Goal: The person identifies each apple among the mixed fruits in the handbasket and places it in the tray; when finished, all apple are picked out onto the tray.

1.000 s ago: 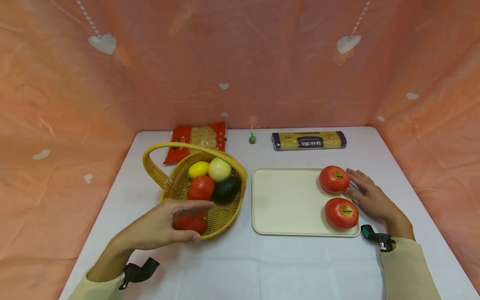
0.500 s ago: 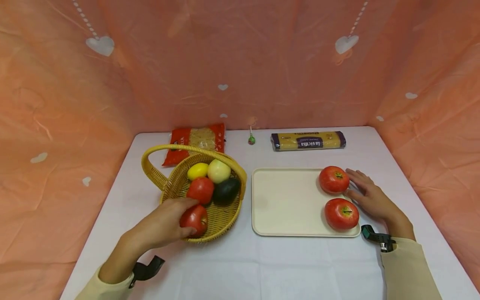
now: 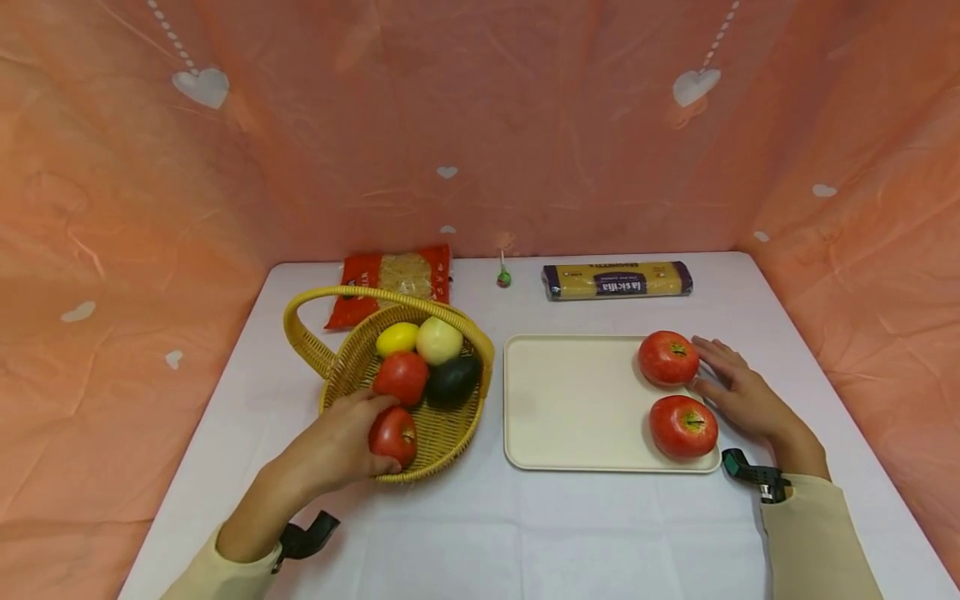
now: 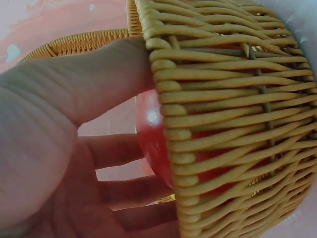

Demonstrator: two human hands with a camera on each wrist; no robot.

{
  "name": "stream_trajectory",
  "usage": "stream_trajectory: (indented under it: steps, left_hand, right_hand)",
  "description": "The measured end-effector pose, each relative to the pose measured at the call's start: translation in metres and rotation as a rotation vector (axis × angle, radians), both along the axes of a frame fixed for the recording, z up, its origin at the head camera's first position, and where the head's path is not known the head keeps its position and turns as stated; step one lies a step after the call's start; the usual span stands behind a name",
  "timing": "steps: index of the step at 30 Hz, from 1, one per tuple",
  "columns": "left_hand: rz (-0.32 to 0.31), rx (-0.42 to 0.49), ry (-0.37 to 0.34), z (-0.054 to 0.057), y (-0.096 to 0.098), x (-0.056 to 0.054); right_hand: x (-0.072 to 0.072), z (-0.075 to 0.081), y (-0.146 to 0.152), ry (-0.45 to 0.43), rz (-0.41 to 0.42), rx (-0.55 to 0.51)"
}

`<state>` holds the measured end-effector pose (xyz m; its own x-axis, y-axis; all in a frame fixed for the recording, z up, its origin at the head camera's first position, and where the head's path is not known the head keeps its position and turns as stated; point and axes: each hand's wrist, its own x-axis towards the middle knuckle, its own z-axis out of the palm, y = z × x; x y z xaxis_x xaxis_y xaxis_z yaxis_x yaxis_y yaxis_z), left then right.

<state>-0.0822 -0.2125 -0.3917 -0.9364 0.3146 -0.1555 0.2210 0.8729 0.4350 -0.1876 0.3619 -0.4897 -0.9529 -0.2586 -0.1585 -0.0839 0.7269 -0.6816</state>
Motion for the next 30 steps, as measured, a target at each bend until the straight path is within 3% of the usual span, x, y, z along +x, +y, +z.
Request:
stream_trajectory:
  steps: [6,14,19,30]
  left_hand:
    - [-0.023,0.015,0.001,0.002,-0.003,-0.004]
    - [-0.031,0.082,0.054,0.017,-0.012,-0.003]
    - [-0.088,0.246,0.104,0.018,-0.011,-0.004]
    - [-0.204,0.684,0.023,0.006,0.021,-0.004]
  right_hand:
    - [0.001,0.000,0.000,0.003,-0.006,-0.005]
    - [0.002,0.002,-0.002,-0.013,-0.007,-0.002]
    - [0.001,0.002,-0.002,-0.007,-0.007,0.000]
    - [0.000,0.001,-0.001,0.006,0.002,-0.006]
